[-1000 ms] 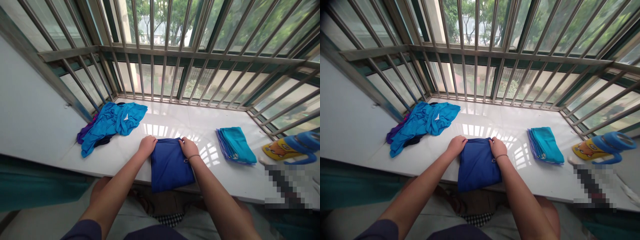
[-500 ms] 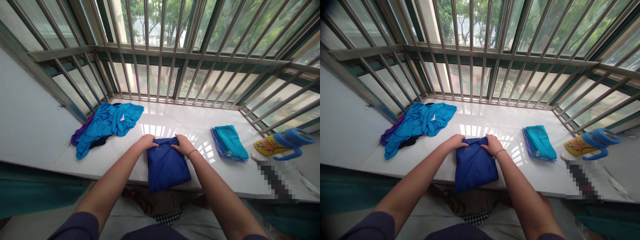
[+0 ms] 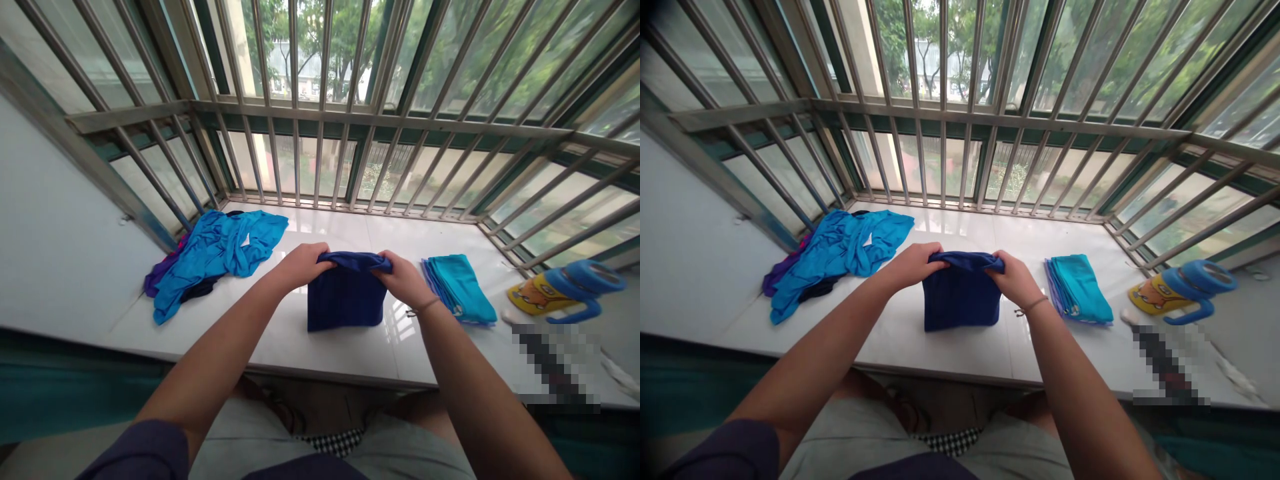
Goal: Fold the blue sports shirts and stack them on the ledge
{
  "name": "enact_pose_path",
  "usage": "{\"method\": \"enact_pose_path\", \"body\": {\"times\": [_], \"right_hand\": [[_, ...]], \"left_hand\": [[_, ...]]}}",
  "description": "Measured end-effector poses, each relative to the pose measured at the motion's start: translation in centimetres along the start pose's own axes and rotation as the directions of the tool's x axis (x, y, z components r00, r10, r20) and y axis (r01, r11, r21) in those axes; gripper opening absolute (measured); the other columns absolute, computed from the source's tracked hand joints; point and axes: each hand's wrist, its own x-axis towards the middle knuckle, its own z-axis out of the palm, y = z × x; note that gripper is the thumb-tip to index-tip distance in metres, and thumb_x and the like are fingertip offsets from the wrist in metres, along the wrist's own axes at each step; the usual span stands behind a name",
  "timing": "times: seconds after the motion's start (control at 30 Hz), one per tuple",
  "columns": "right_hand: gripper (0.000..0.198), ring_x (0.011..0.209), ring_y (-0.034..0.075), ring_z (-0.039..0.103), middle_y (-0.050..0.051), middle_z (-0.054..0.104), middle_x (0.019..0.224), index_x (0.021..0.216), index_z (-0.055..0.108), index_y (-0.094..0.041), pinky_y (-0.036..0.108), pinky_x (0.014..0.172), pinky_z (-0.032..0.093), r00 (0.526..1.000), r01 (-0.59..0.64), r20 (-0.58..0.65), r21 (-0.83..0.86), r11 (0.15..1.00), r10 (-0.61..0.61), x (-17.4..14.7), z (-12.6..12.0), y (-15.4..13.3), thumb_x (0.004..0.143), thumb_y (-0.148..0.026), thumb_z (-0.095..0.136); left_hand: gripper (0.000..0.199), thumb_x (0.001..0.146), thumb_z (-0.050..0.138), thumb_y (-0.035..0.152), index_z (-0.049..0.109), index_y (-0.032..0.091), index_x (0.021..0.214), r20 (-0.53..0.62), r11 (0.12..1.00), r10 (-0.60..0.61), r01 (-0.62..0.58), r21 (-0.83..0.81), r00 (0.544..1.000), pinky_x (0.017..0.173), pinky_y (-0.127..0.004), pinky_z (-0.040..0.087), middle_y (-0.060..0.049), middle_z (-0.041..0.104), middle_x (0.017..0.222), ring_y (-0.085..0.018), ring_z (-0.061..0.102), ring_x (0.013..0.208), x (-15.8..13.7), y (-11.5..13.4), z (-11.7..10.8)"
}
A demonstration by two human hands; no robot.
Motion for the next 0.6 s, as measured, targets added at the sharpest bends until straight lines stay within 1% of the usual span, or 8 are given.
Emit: {"method": "enact_pose_path", "body": {"times": [0.07, 0.13, 0.23, 0.3, 0.37, 0.43, 0.5, 0.6], "right_hand": [[0.019, 0.085, 0.023, 0.069, 0.002, 0.075, 0.094, 0.107, 0.069, -0.023, 0.032, 0.078, 0.051, 0.98, 0.086, -0.174, -0.05, 0.995, -0.093, -1.0, -2.7, -1.2, 0.09, -0.03, 0.067], [0.027, 0.095, 0.025, 0.069, 0.005, 0.075, 0.104, 0.113, 0.069, -0.024, 0.035, 0.087, 0.053, 0.928, 0.162, -0.315, -0.145, 0.976, -0.2, -2.3, -4.3, -1.5, 0.086, -0.02, 0.064], [0.041, 0.112, 0.03, 0.067, 0.009, 0.074, 0.116, 0.116, 0.066, -0.024, 0.042, 0.101, 0.053, 0.885, 0.219, -0.352, -0.265, 0.939, -0.305, -4.9, -3.7, 0.3, 0.079, -0.008, 0.059], [0.046, 0.116, 0.031, 0.066, 0.011, 0.073, 0.118, 0.113, 0.066, -0.024, 0.043, 0.105, 0.052, 0.927, 0.197, -0.25, -0.309, 0.931, -0.279, -6.9, -1.6, 2.7, 0.073, -0.003, 0.056], [0.049, 0.114, 0.031, 0.067, 0.012, 0.074, 0.115, 0.109, 0.068, -0.023, 0.042, 0.102, 0.053, 0.985, 0.124, -0.074, -0.338, 0.933, -0.157, -9.2, 1.1, 5.3, 0.068, 0.0, 0.055], [0.048, 0.111, 0.031, 0.068, 0.011, 0.075, 0.112, 0.107, 0.07, -0.022, 0.04, 0.099, 0.054, 0.994, 0.039, 0.105, -0.334, 0.942, -0.004, -11.8, 3.3, 7.2, 0.067, 0.0, 0.055], [0.047, 0.113, 0.03, 0.069, 0.011, 0.076, 0.115, 0.109, 0.071, -0.021, 0.039, 0.1, 0.053, 0.976, -0.034, 0.197, -0.265, 0.964, 0.089, -14.2, 4.1, 7.9, 0.069, -0.003, 0.056], [0.036, 0.106, 0.027, 0.071, 0.006, 0.078, 0.111, 0.11, 0.073, -0.024, 0.034, 0.094, 0.053, 0.922, -0.12, 0.362, -0.068, 0.99, 0.136, -16.3, 2.6, 7.0, 0.078, -0.013, 0.059]], "left_hand": [[0.015, 0.101, 0.069, 0.038, 0.072, 0.023, 0.103, -0.136, 0.994, 0.105, -0.099, 0.048, 0.985, 0.08, -0.033, 0.05, -0.003, 0.075, 0.094, -0.025, 0.07, 0.091, -0.5, 2.4, -1.3], [0.01, 0.101, 0.069, 0.028, 0.071, 0.022, 0.109, -0.217, 0.967, 0.242, -0.218, 0.129, 0.946, 0.086, -0.035, 0.051, -0.005, 0.076, 0.101, -0.025, 0.069, 0.096, -1.2, 4.0, -0.9], [0.017, 0.099, 0.065, 0.014, 0.07, 0.022, 0.113, -0.195, 0.912, 0.386, -0.342, 0.225, 0.902, 0.095, -0.039, 0.051, -0.008, 0.076, 0.114, -0.027, 0.068, 0.108, -2.5, 4.2, 3.2], [0.015, 0.1, 0.061, 0.01, 0.07, 0.02, 0.108, -0.098, 0.898, 0.386, -0.35, 0.267, 0.917, 0.093, -0.04, 0.051, -0.009, 0.075, 0.114, -0.027, 0.068, 0.107, -3.6, 3.3, 7.7], [0.013, 0.102, 0.059, 0.01, 0.069, 0.019, 0.101, 0.044, 0.891, 0.334, -0.33, 0.311, 0.942, 0.085, -0.039, 0.052, -0.01, 0.074, 0.104, -0.027, 0.068, 0.099, -5.1, 2.2, 12.4], [0.013, 0.103, 0.059, 0.011, 0.068, 0.019, 0.099, 0.177, 0.888, 0.305, -0.347, 0.301, 0.936, 0.082, -0.039, 0.051, -0.01, 0.073, 0.101, -0.027, 0.068, 0.095, -6.9, 1.5, 16.0], [0.011, 0.102, 0.059, 0.012, 0.068, 0.019, 0.101, 0.25, 0.91, 0.27, -0.331, 0.25, 0.93, 0.084, -0.038, 0.051, -0.01, 0.073, 0.103, -0.027, 0.068, 0.098, -8.9, 1.3, 17.5], [0.015, 0.097, 0.067, 0.015, 0.069, 0.022, 0.109, 0.37, 0.963, 0.227, -0.264, 0.052, 0.901, 0.086, -0.035, 0.05, -0.006, 0.075, 0.106, -0.026, 0.069, 0.101, -10.9, 1.8, 16.0]]}}
